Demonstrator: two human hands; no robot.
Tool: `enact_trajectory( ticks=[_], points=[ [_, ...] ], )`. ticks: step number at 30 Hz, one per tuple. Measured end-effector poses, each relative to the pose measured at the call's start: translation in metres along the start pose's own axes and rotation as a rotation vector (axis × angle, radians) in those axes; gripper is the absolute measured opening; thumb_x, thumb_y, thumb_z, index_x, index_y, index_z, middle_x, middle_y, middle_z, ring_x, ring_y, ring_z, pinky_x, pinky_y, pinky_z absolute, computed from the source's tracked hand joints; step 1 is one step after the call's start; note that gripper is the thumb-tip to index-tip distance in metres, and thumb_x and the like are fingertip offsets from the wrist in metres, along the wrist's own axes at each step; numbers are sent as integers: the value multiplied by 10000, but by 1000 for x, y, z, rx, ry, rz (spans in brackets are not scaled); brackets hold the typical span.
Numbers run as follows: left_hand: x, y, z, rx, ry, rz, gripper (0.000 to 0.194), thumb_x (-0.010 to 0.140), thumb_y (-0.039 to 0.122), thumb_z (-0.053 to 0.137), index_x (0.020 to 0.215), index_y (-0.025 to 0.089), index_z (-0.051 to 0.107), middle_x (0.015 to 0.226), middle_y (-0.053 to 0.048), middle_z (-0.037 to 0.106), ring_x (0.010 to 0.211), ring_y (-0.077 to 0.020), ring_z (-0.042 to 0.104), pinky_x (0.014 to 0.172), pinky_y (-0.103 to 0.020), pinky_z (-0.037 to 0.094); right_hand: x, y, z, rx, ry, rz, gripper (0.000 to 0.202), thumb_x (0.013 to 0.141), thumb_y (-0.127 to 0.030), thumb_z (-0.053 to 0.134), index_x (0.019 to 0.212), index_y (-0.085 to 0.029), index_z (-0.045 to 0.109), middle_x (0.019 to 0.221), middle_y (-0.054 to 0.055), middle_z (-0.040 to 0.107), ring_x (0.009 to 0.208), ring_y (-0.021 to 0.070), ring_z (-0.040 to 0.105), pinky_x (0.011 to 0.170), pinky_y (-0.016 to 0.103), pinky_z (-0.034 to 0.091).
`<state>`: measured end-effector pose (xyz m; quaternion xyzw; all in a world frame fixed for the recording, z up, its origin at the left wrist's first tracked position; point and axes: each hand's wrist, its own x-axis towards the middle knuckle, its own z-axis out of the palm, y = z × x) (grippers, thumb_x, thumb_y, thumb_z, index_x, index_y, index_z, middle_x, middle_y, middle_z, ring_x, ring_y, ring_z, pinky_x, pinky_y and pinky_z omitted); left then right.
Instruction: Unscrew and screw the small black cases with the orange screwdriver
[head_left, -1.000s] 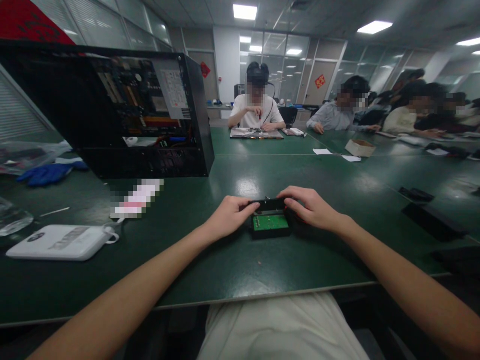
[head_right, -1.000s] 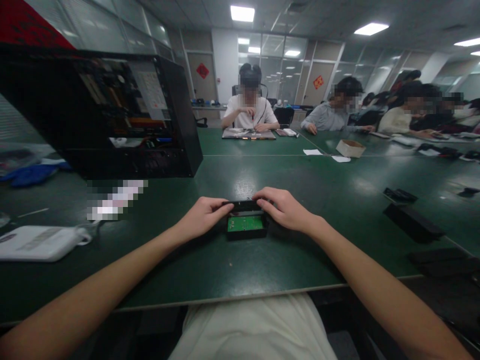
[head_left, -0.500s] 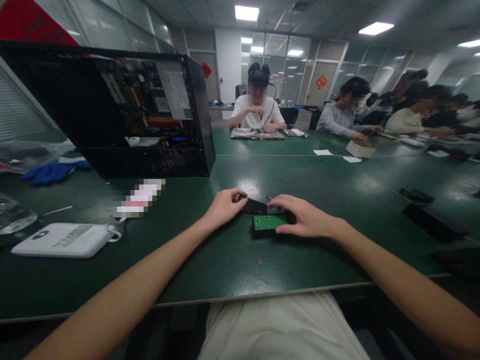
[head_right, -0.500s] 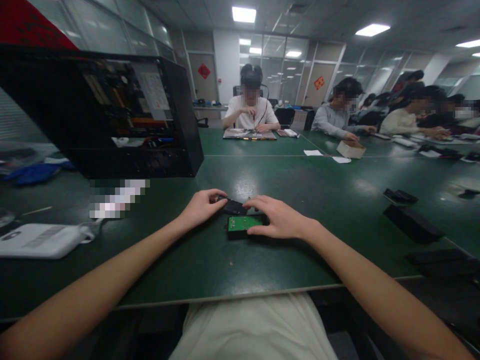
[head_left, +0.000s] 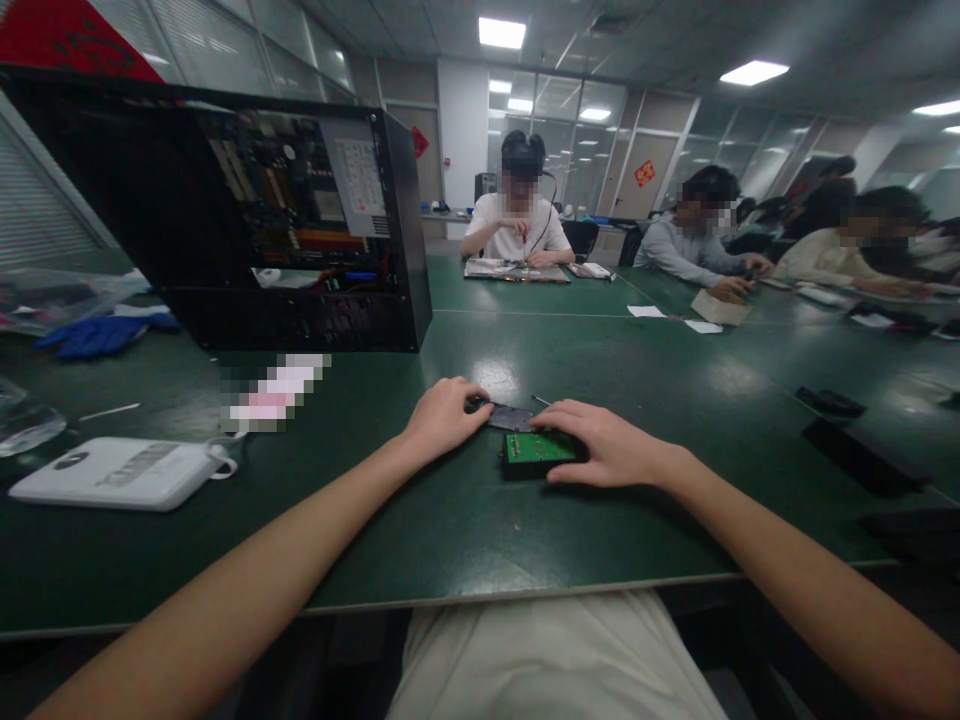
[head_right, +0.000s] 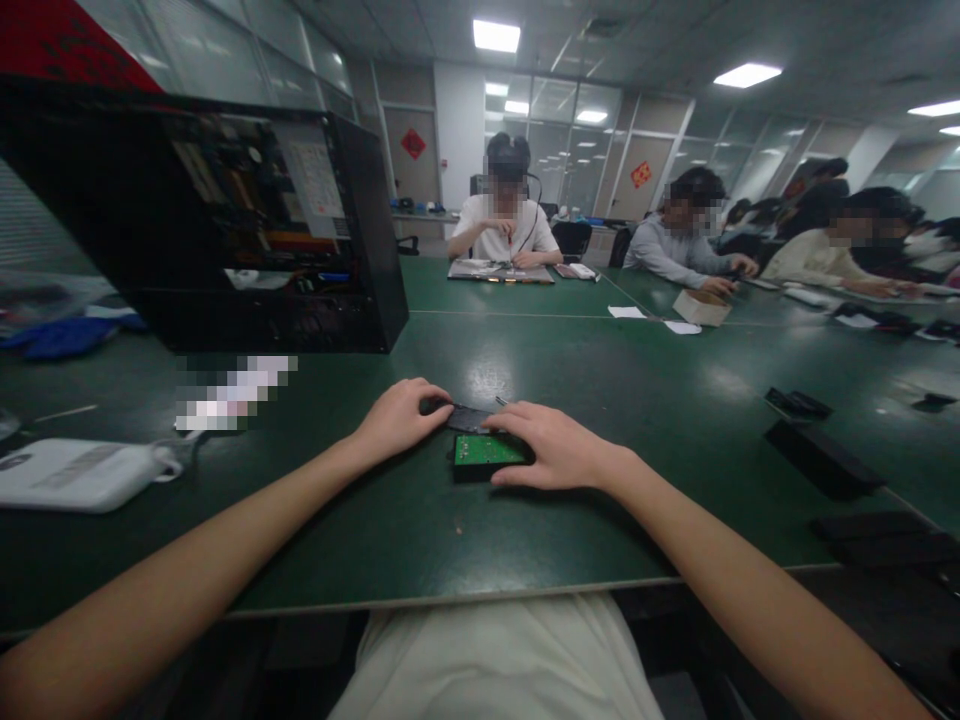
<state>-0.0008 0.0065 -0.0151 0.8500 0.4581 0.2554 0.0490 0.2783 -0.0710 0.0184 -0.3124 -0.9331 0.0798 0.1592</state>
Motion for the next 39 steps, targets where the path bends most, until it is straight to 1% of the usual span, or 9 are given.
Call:
enact_trajectory(
  ticks=[12, 16, 20, 22, 24, 28, 31, 33, 39],
  points=[
    [0, 0, -3, 15, 20, 4, 257, 975, 267, 558, 1069, 178, 780, 1083, -109, 768, 1034, -288, 698, 932, -389, 518, 1, -1, 3, -33, -6, -10, 679, 928, -609, 658, 1437, -174, 546, 1325, 166, 637, 1195, 293, 628, 1027, 442, 518],
    [-1, -1, -12, 6, 43, 1, 269, 1000, 312, 541, 1002, 179, 776, 1002, -101, 785, 914, -268, 717, 811, -352, 506, 1, -1, 4, -59, 3, -11, 684, 929, -604, 658, 1442, -166, 543, 1335, 170, 629, 1192, 299, 620, 1020, 453, 517],
    [-2, -5, -18, 34, 51, 10, 429, 1047, 400, 470, 801, 181, 744, 806, -92, 751, 730, -234, 671, 714, -334, 472, 1, -4, 2, -63, 26, -21, 665, 923, -585, 675, 1438, -185, 549, 1338, 169, 625, 1202, 299, 609, 1023, 462, 513],
    [-2, -7, -19, -3, 68, 46, 402, 1048, 359, 466, 828, 178, 750, 847, -92, 755, 783, -234, 680, 759, -333, 483, 1, -5, 1, -67, 30, -19, 660, 923, -583, 676, 1436, -187, 550, 1339, 166, 621, 1203, 299, 607, 1024, 459, 514],
    [-2, -7, -19, -99, 66, 108, 311, 1032, 298, 492, 974, 182, 774, 986, -90, 773, 915, -235, 700, 852, -330, 495, 1, -6, 0, -73, 30, -16, 653, 927, -583, 670, 1432, -186, 551, 1338, 164, 618, 1198, 298, 605, 1023, 455, 515],
    [-5, 3, -21, -377, -111, 234, 285, 1008, 345, 568, 1146, 185, 759, 1079, -74, 775, 979, -214, 704, 895, -317, 508, 1, -4, 3, -72, 30, -3, 611, 945, -571, 647, 1399, -169, 569, 1282, 161, 625, 1143, 285, 620, 991, 443, 526],
    [-10, 14, -24, -446, -273, 356, 404, 866, 453, 764, 1164, 181, 754, 1065, -76, 762, 958, -227, 697, 869, -323, 514, 1, -4, 6, -50, 34, 24, 558, 944, -568, 648, 1333, -169, 605, 1195, 138, 638, 1067, 263, 638, 940, 414, 541],
    [-13, 20, -25, -423, -292, 420, 466, 789, 477, 830, 1144, 183, 763, 1054, -81, 748, 946, -234, 687, 862, -331, 511, 1, -4, 9, -38, 41, 38, 524, 940, -562, 655, 1292, -175, 622, 1161, 125, 642, 1036, 254, 642, 916, 400, 545],
    [-18, 27, -24, -379, -206, 454, 371, 812, 416, 796, 1094, 179, 756, 1025, -90, 736, 934, -241, 685, 866, -344, 519, 3, -5, 12, -68, 79, 66, 571, 880, -620, 706, 1236, -176, 647, 1155, 126, 651, 1035, 270, 637, 901, 415, 548]
  ],
)
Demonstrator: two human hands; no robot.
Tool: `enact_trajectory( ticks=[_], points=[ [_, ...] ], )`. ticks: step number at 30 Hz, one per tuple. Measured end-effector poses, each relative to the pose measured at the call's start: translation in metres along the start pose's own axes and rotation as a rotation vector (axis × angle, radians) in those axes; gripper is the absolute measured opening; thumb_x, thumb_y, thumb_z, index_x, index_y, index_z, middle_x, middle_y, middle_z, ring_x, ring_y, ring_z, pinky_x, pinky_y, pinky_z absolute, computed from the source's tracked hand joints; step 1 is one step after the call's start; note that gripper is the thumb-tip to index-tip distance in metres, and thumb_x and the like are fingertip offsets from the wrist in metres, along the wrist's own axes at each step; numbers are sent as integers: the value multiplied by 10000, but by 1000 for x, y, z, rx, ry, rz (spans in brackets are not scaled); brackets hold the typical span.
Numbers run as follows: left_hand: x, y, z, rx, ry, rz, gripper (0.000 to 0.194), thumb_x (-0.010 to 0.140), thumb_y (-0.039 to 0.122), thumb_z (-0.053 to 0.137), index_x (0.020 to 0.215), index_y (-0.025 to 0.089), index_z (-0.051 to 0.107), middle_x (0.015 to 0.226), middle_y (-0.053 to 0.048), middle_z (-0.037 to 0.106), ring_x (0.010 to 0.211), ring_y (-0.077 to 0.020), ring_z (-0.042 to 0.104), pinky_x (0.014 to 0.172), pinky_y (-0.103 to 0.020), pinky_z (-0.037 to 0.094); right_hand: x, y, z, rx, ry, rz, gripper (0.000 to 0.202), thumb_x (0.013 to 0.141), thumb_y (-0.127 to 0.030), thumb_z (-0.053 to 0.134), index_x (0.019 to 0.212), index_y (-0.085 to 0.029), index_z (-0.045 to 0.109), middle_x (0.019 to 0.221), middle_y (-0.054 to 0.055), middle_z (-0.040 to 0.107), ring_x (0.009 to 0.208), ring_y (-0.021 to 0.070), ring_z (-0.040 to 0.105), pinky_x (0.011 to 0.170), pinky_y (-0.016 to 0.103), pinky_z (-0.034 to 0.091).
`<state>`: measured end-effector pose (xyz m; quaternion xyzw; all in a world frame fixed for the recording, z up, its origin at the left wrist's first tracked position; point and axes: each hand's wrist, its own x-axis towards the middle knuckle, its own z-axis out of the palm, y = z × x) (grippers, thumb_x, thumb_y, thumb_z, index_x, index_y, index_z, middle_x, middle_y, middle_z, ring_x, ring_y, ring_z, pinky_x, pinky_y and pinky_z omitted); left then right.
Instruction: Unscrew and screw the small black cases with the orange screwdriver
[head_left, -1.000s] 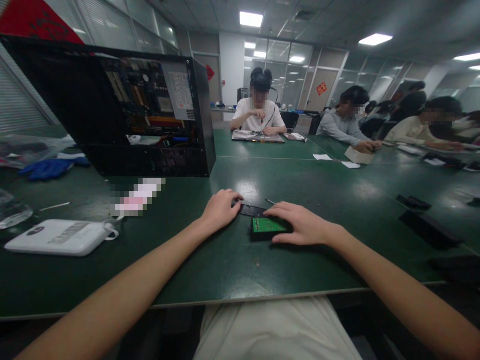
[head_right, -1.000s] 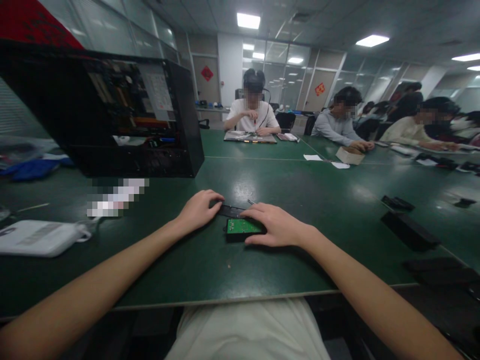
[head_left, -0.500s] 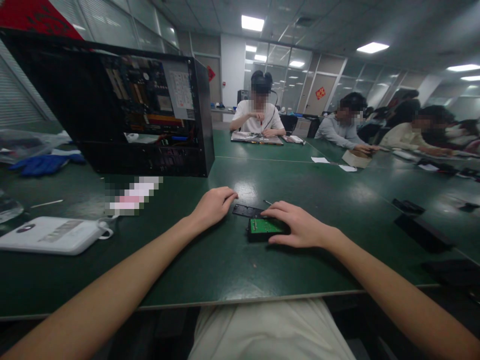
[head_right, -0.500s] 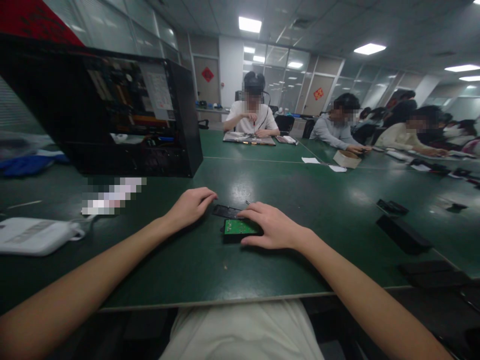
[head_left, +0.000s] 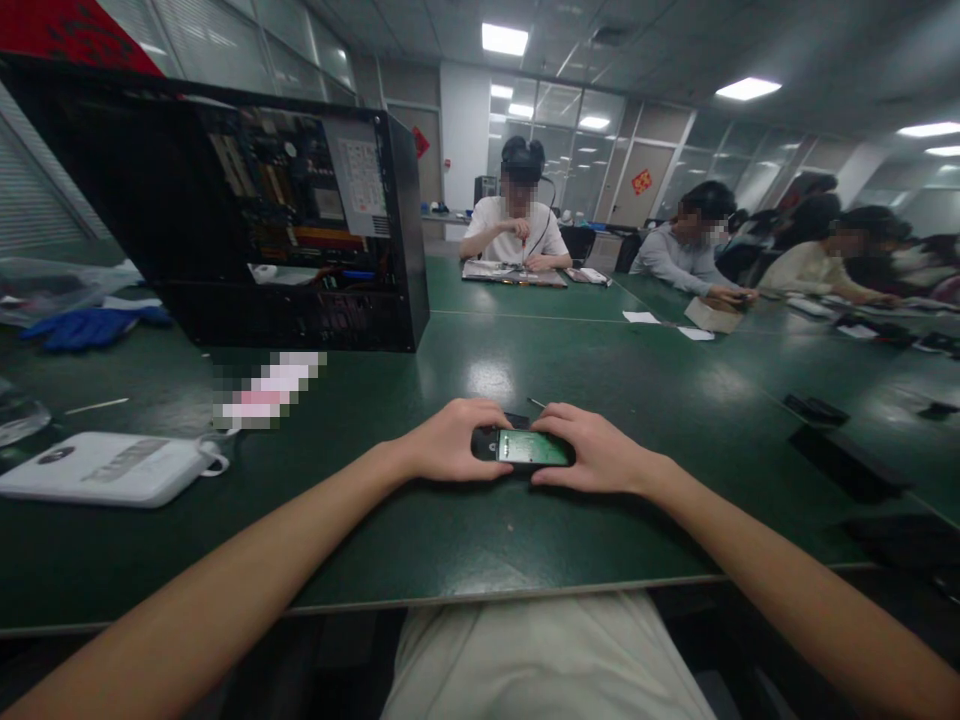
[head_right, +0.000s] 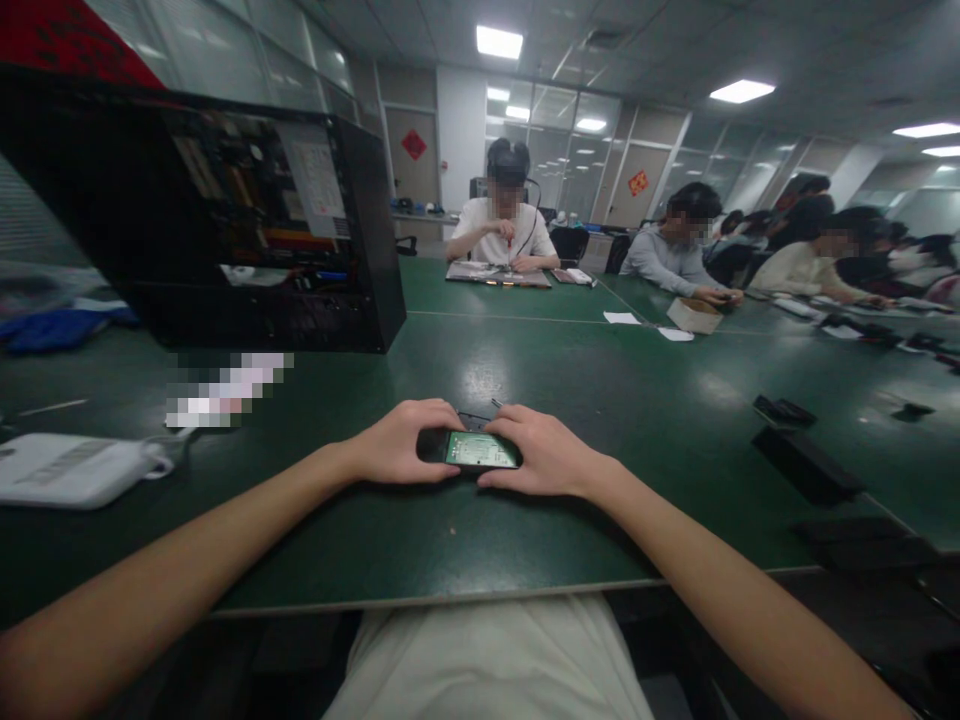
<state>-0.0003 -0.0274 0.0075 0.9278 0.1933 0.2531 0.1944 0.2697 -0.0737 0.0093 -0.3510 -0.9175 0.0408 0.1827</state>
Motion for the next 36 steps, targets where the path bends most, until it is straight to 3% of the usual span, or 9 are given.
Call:
enact_trajectory(
  ticks=[8, 14, 18, 23, 27, 31, 36],
  points=[
    [-1, 7, -2, 81, 94, 113, 364, 814, 381, 761, 1111, 174, 721, 1045, -107, 727, 971, -256, 669, 917, -374, 516, 0, -3, -8, -48, 81, -64, 491, 919, -589, 664, 1150, -156, 674, 1073, 132, 662, 957, 254, 628, 836, 394, 533],
    [-2, 4, -3, 108, 0, 101, 291, 810, 438, 756, 903, 172, 684, 846, -65, 702, 785, -215, 642, 775, -332, 497, 1, -5, -1, 33, -28, -66, 486, 930, -614, 643, 1095, -159, 689, 968, 81, 668, 860, 212, 640, 768, 341, 513],
    [-2, 4, -5, 133, -51, 119, 298, 796, 448, 763, 839, 176, 650, 801, -44, 678, 730, -192, 615, 733, -314, 474, 1, -5, 2, 45, -32, -73, 492, 920, -609, 662, 1122, -162, 689, 973, 74, 672, 843, 199, 636, 760, 328, 503],
    [-4, 1, -4, 171, -40, 174, 312, 806, 460, 762, 878, 171, 664, 822, -45, 688, 741, -195, 636, 734, -314, 474, 1, -4, 2, 48, -23, -93, 486, 917, -598, 669, 1105, -150, 692, 963, 77, 667, 852, 201, 629, 767, 327, 498],
    [-3, -3, -3, 251, -3, 169, 385, 849, 498, 758, 1026, 159, 711, 896, -66, 719, 817, -224, 672, 783, -334, 494, 0, -1, -3, 22, -9, -60, 492, 921, -595, 665, 1123, -147, 693, 983, 90, 665, 877, 210, 631, 781, 330, 506],
    [-1, -9, -2, 332, 64, 39, 412, 951, 439, 679, 1259, 166, 669, 1076, -95, 734, 976, -251, 687, 874, -363, 518, -5, 15, -25, -134, 79, 81, 476, 933, -591, 653, 1145, -167, 705, 1044, 97, 679, 932, 209, 640, 833, 320, 517],
    [-2, -25, -1, 402, 124, -133, 388, 986, 365, 631, 1315, 159, 657, 1289, -137, 685, 1177, -292, 642, 1026, -436, 515, -36, 76, -93, -394, 314, 466, 504, 959, -534, 624, 1205, -103, 711, 1110, 161, 681, 974, 259, 636, 857, 367, 484]
  ],
)
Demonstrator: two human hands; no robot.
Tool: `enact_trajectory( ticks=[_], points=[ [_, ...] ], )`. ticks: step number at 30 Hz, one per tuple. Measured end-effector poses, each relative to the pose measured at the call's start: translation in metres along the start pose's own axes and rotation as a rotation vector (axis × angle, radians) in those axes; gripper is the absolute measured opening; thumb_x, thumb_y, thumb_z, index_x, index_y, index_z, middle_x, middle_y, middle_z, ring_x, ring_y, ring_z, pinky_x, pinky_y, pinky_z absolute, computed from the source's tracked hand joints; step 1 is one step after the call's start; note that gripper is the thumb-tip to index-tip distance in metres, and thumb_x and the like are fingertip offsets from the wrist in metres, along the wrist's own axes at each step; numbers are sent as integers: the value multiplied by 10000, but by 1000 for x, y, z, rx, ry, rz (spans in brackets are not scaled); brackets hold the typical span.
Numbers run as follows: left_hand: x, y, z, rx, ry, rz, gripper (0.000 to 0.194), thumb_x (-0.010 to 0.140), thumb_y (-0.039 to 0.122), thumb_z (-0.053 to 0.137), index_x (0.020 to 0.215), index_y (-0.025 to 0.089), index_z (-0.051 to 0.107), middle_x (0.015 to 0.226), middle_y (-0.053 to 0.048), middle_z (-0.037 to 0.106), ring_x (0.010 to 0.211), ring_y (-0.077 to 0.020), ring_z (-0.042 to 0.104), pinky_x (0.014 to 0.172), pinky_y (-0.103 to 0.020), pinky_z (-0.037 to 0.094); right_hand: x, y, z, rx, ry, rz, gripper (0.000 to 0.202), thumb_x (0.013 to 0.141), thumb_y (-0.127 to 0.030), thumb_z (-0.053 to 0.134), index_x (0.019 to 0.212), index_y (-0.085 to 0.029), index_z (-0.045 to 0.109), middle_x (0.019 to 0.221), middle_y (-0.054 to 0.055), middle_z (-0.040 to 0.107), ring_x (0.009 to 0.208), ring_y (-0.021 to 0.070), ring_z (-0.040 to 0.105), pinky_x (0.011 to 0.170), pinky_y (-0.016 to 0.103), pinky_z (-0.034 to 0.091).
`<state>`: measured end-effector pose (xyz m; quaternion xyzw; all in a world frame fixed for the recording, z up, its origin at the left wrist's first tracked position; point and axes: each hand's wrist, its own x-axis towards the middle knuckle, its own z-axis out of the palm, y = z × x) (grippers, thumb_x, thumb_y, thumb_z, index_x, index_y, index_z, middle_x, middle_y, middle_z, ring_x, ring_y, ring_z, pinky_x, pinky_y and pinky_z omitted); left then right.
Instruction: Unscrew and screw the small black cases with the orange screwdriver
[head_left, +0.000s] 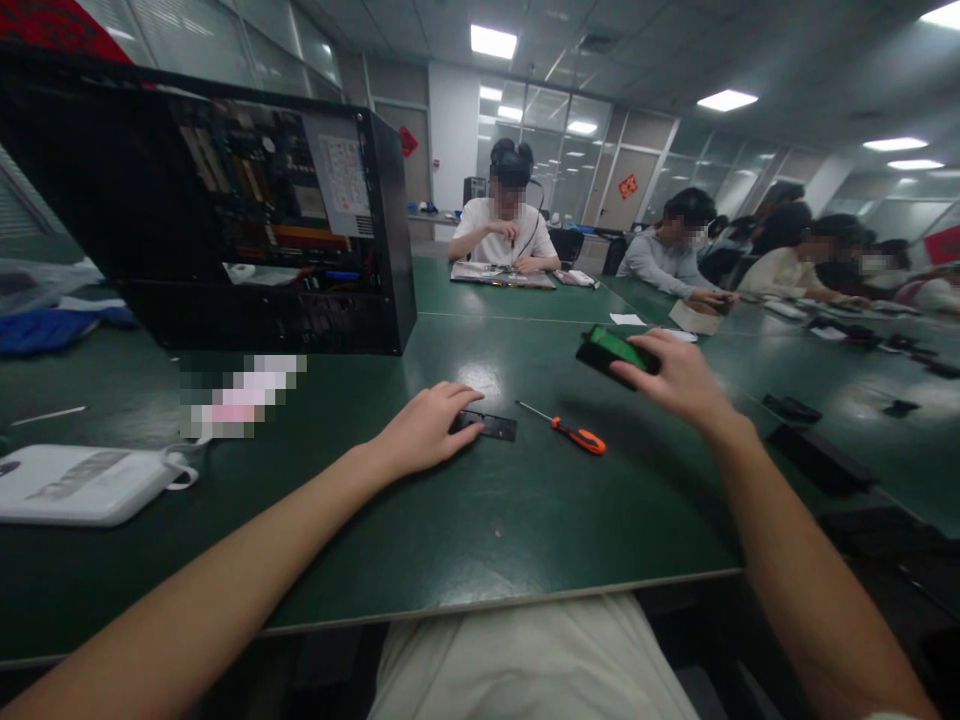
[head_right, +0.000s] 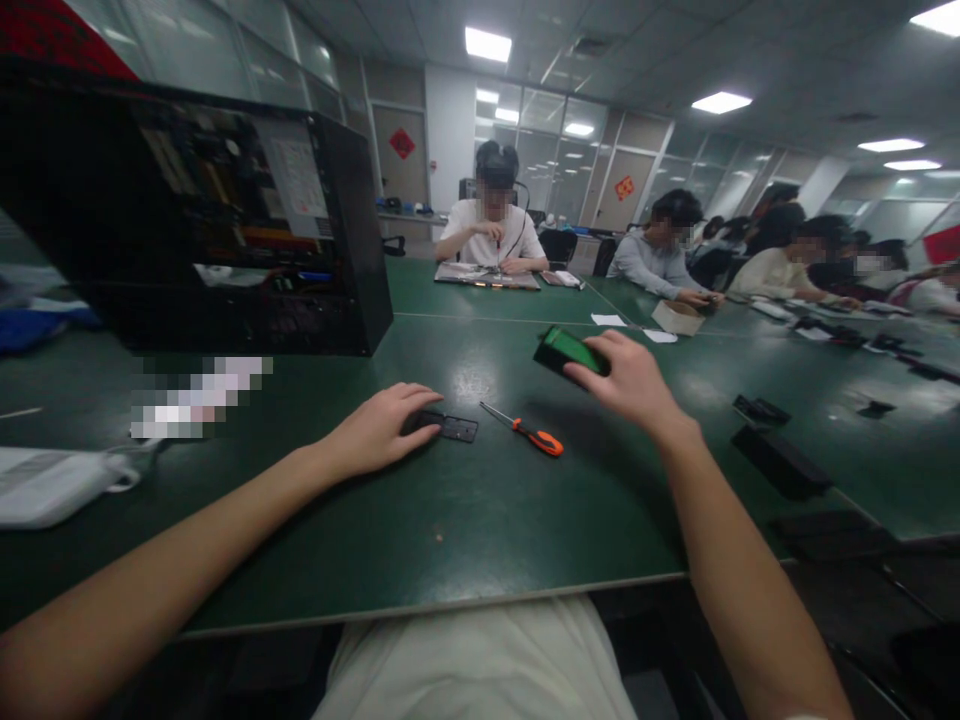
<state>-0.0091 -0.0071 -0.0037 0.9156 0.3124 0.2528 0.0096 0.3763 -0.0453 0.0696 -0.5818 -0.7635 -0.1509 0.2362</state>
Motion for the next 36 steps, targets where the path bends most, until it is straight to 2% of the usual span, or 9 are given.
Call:
enact_trajectory(
  ticks=[3, 5, 8, 12, 18, 22, 25, 30, 36],
  points=[
    [1, -8, 4, 9, -18, -48, 324, 1003, 342, 603, 1256, 167, 705, 1256, -135, 707, 1159, -288, 659, 1024, -439, 524, 5, 72, -29, -208, 39, 322, 520, 963, -499, 613, 1195, -47, 722, 1148, 271, 667, 1054, 357, 622, 854, 436, 440],
    [3, -11, 7, 1, -23, -70, 288, 1003, 316, 602, 1219, 173, 728, 1217, -125, 729, 1129, -282, 677, 1006, -427, 534, 1, 117, -43, -385, -152, 661, 557, 979, -588, 546, 1107, -88, 755, 1080, 267, 694, 1046, 359, 640, 814, 426, 435],
    [7, -12, 11, -13, -29, -103, 249, 994, 288, 618, 1169, 172, 753, 1158, -112, 754, 1082, -278, 699, 970, -410, 546, -12, 166, -47, -419, -251, 877, 555, 928, -592, 620, 950, -57, 765, 977, 302, 700, 964, 384, 674, 733, 429, 449],
    [11, -12, 18, -38, -38, -115, 221, 978, 268, 641, 1121, 171, 780, 1099, -109, 763, 1048, -277, 708, 950, -405, 548, -30, 198, -25, -376, -317, 1024, 487, 857, -576, 707, 926, -96, 755, 963, 282, 707, 928, 378, 704, 678, 416, 484],
    [12, -11, 17, -56, -59, -104, 193, 973, 214, 633, 1030, 182, 815, 1041, -96, 762, 997, -253, 713, 929, -372, 549, -41, 207, -1, -286, -352, 1092, 368, 709, -509, 857, 753, -176, 707, 921, 233, 719, 886, 366, 718, 687, 445, 519],
    [13, -9, 16, -63, -35, -114, 163, 955, 219, 663, 992, 199, 820, 1012, -81, 764, 978, -246, 710, 910, -359, 548, -34, 188, -6, -270, -282, 1022, 320, 715, -412, 868, 789, -136, 725, 973, 305, 707, 947, 431, 700, 732, 517, 518],
    [14, -7, 17, -60, -31, -113, 157, 954, 219, 666, 980, 205, 820, 1006, -74, 767, 972, -241, 706, 897, -348, 545, -16, 153, -8, -210, -153, 786, 320, 821, -348, 781, 1034, -111, 751, 1158, 321, 686, 1118, 405, 655, 893, 519, 503],
    [16, -4, 21, -10, -37, -101, 189, 978, 266, 650, 1049, 212, 816, 1029, -79, 765, 981, -240, 696, 872, -343, 536, 14, 52, 15, 30, -18, 307, 344, 979, -345, 592, 1244, -152, 696, 1272, 172, 692, 1075, 247, 669, 989, 366, 501],
    [18, 1, 23, 90, -40, 29, 191, 994, 253, 623, 1031, 220, 808, 996, -78, 756, 958, -243, 690, 834, -363, 515, 16, -71, 46, 391, -183, -252, 317, 978, -404, 598, 1141, -177, 749, 1163, 117, 723, 955, 219, 679, 903, 373, 533]
  ],
)
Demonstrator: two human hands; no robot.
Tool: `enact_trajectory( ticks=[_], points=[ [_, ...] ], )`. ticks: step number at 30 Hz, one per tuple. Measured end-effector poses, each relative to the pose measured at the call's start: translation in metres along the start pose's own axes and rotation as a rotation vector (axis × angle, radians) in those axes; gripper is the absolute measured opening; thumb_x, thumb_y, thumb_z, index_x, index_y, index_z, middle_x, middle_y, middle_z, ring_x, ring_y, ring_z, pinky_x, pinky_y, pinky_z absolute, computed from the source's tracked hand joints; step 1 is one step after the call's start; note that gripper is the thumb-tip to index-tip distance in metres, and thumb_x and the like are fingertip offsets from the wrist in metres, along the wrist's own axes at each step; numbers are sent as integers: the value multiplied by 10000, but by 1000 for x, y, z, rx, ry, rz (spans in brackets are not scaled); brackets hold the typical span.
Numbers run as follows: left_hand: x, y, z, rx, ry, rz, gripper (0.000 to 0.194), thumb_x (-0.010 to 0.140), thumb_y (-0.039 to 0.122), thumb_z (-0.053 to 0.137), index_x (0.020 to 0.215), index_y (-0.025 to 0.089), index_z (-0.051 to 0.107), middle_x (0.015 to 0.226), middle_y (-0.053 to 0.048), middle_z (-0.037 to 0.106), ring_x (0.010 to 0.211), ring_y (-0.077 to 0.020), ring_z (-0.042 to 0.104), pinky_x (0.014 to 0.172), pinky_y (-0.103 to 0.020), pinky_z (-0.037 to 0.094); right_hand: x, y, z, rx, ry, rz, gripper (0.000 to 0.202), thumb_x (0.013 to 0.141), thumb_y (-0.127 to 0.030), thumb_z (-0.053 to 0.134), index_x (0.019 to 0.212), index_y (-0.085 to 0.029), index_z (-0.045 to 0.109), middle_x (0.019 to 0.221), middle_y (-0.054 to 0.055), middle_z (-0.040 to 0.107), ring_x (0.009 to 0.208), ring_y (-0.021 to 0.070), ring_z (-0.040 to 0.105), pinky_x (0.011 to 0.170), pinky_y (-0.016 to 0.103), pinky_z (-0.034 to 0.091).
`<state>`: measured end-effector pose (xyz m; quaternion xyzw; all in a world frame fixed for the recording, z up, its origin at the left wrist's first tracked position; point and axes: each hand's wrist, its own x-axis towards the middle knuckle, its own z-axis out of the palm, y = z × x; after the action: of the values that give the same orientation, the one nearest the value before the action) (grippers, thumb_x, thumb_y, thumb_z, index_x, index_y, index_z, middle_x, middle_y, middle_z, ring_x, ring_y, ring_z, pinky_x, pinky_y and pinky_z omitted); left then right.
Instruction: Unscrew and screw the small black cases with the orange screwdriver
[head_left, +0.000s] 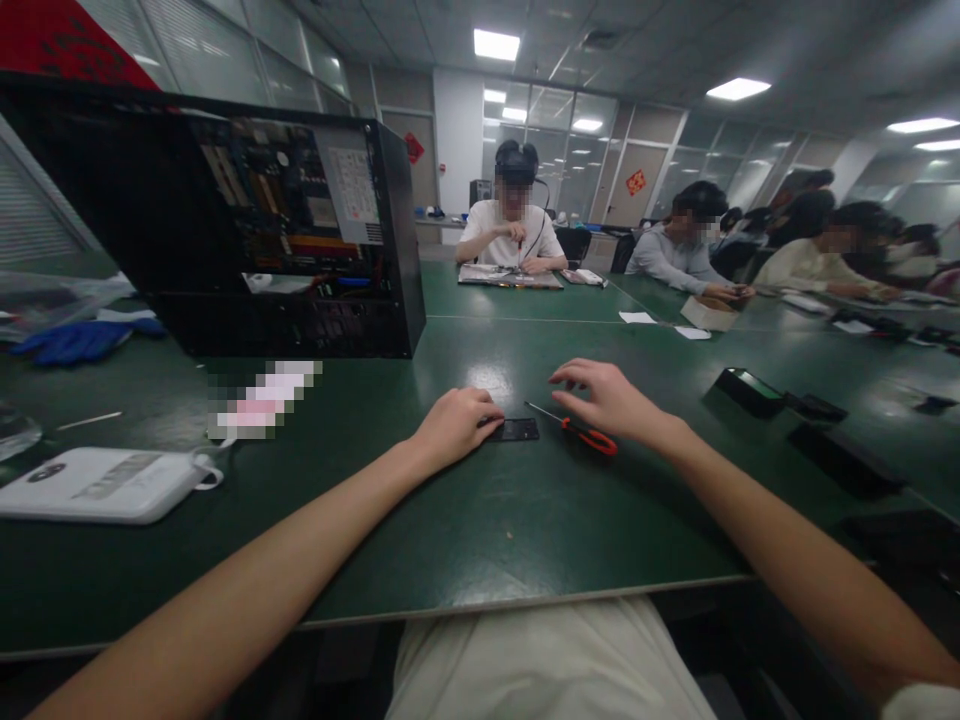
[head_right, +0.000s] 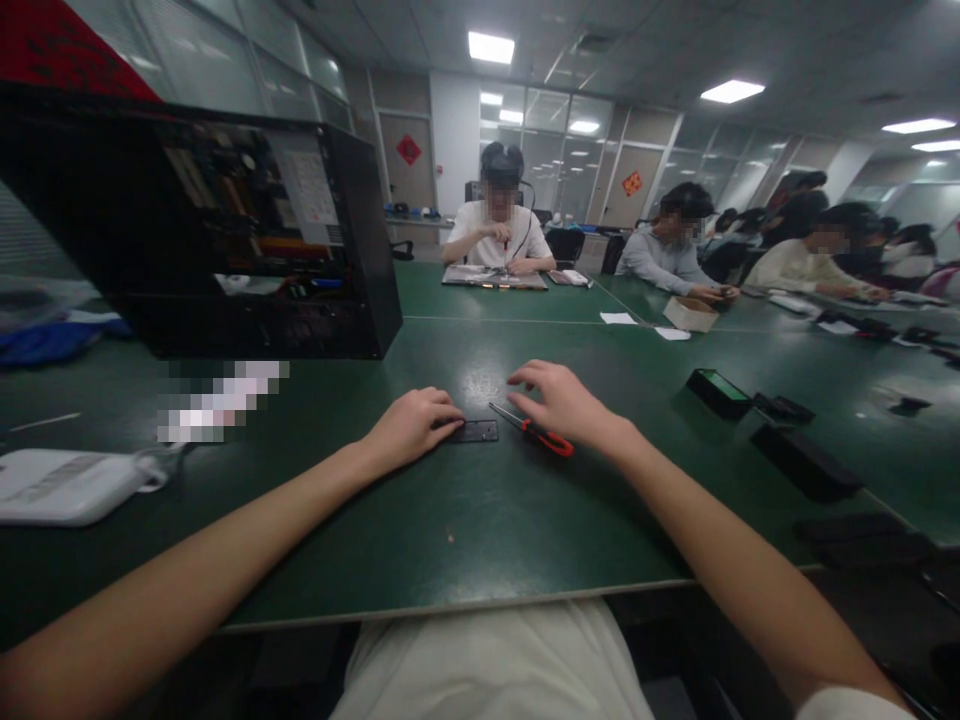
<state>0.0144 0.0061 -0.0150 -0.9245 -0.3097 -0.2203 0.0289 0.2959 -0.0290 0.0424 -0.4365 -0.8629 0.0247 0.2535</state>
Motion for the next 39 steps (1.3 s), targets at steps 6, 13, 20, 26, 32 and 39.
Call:
enact_trajectory(
  ticks=[6, 13, 20, 26, 32, 39],
  points=[
    [-1, 11, -9, 34, 205, 153, 220, 1044, 263, 551, 1064, 205, 762, 1036, -79, 757, 950, -221, 681, 795, -350, 470, 10, -31, 15, 314, -71, 75, 370, 1027, -467, 512, 1154, -241, 776, 1163, 55, 765, 1060, 246, 687, 983, 398, 515],
    [-3, 21, -12, 93, 364, 282, 205, 1054, 251, 543, 1093, 224, 743, 1032, -52, 779, 932, -210, 686, 800, -362, 456, -2, -30, 42, 1073, -470, 441, 637, 957, -698, 537, 1085, -117, 766, 788, 97, 762, 739, 209, 732, 697, 324, 594],
    [-3, 28, -13, -245, 387, 96, 225, 1002, 274, 645, 1213, 204, 681, 1170, -97, 728, 1094, -235, 677, 960, -387, 534, -8, -31, 38, 1218, -356, 463, 489, 875, -549, 757, 1125, -129, 779, 1025, 123, 782, 754, 136, 709, 606, 204, 517],
    [-3, 30, -14, -391, 307, 55, 93, 986, 205, 651, 1039, 192, 726, 999, -60, 770, 963, -219, 711, 909, -374, 552, -8, -17, 33, 1112, -218, 562, 425, 756, -436, 876, 1077, -166, 807, 943, 99, 793, 872, 203, 755, 629, 220, 521],
    [-4, 31, -13, -344, 303, 69, 96, 995, 224, 644, 1026, 198, 731, 981, -60, 767, 944, -222, 700, 888, -376, 536, -10, -8, 33, 1011, -232, 510, 412, 755, -448, 877, 1067, -186, 814, 953, 83, 795, 888, 187, 740, 687, 237, 539],
    [-5, 29, -12, -306, 345, 93, 96, 1000, 228, 642, 1024, 196, 729, 992, -64, 767, 949, -218, 697, 883, -368, 534, -12, -14, 31, 1137, -320, 479, 427, 811, -388, 832, 1203, -228, 776, 1175, 69, 770, 1052, 191, 733, 958, 326, 568]
  ],
)
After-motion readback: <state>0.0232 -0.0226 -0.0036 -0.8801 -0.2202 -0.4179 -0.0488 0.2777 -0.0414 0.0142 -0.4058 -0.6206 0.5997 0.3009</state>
